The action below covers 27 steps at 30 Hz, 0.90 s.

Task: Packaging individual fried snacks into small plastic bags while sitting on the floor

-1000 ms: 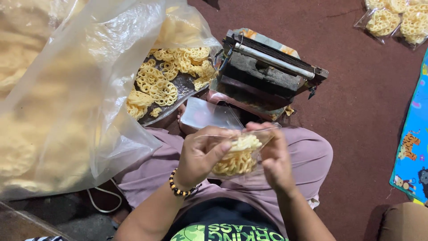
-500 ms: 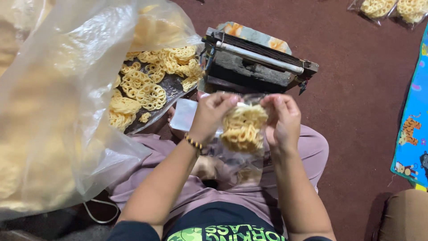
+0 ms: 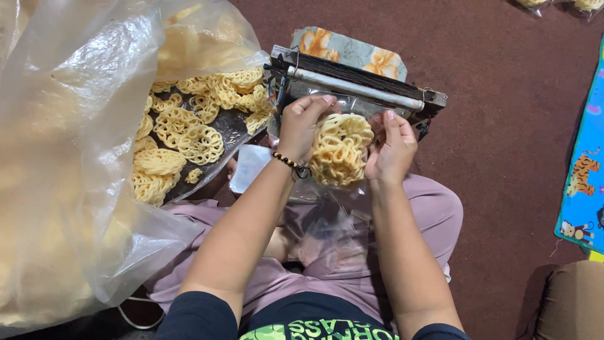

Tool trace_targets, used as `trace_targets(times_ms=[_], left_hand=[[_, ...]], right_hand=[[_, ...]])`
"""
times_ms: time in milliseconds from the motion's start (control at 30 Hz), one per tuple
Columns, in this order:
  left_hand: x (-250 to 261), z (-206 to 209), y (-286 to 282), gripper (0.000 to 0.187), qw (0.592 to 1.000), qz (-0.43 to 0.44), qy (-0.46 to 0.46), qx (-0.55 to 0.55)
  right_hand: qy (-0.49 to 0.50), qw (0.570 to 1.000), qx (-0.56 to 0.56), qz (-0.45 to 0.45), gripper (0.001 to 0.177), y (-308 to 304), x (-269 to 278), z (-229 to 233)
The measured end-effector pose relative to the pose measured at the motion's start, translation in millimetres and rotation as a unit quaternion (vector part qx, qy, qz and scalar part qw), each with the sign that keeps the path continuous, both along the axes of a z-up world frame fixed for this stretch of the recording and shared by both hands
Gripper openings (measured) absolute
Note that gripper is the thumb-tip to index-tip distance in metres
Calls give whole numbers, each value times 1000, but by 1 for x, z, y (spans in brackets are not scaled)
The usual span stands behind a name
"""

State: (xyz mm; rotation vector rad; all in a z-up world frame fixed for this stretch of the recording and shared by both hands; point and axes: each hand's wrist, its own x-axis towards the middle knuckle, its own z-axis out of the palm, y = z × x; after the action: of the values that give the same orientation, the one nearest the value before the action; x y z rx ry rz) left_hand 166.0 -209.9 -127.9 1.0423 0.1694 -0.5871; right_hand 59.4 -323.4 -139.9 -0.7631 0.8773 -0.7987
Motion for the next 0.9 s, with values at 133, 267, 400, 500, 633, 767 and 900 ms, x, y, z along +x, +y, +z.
trace_targets(times_ms=[133,267,400,500,633,767,900], left_hand=[[2,-2,-4,18,1000,9,15,-8],[1,3,-4,17,999,17,24,-15],[0,15,-2,15,999,24,25,-22],[1,17,-2,13,999,21,10,-23],[2,10,-6,12,998,27,38,-29],[-1,21,-2,11,999,29,39,-22],[-2,20,-1,12,998,36,39,-24]], right_hand=[[22,1000,1,-7,10,1,3,8],[27,1000,2,-3,10,-2,3,5],[29,1000,1,-4,9,-8,1,-4],[22,1000,3,-1,10,-8,2,-1],[17,1000,3,-9,8,-9,2,-3],[26,1000,-4,-3,7,-7,0,4],[39,999,1,5,7,-5,1,9]])
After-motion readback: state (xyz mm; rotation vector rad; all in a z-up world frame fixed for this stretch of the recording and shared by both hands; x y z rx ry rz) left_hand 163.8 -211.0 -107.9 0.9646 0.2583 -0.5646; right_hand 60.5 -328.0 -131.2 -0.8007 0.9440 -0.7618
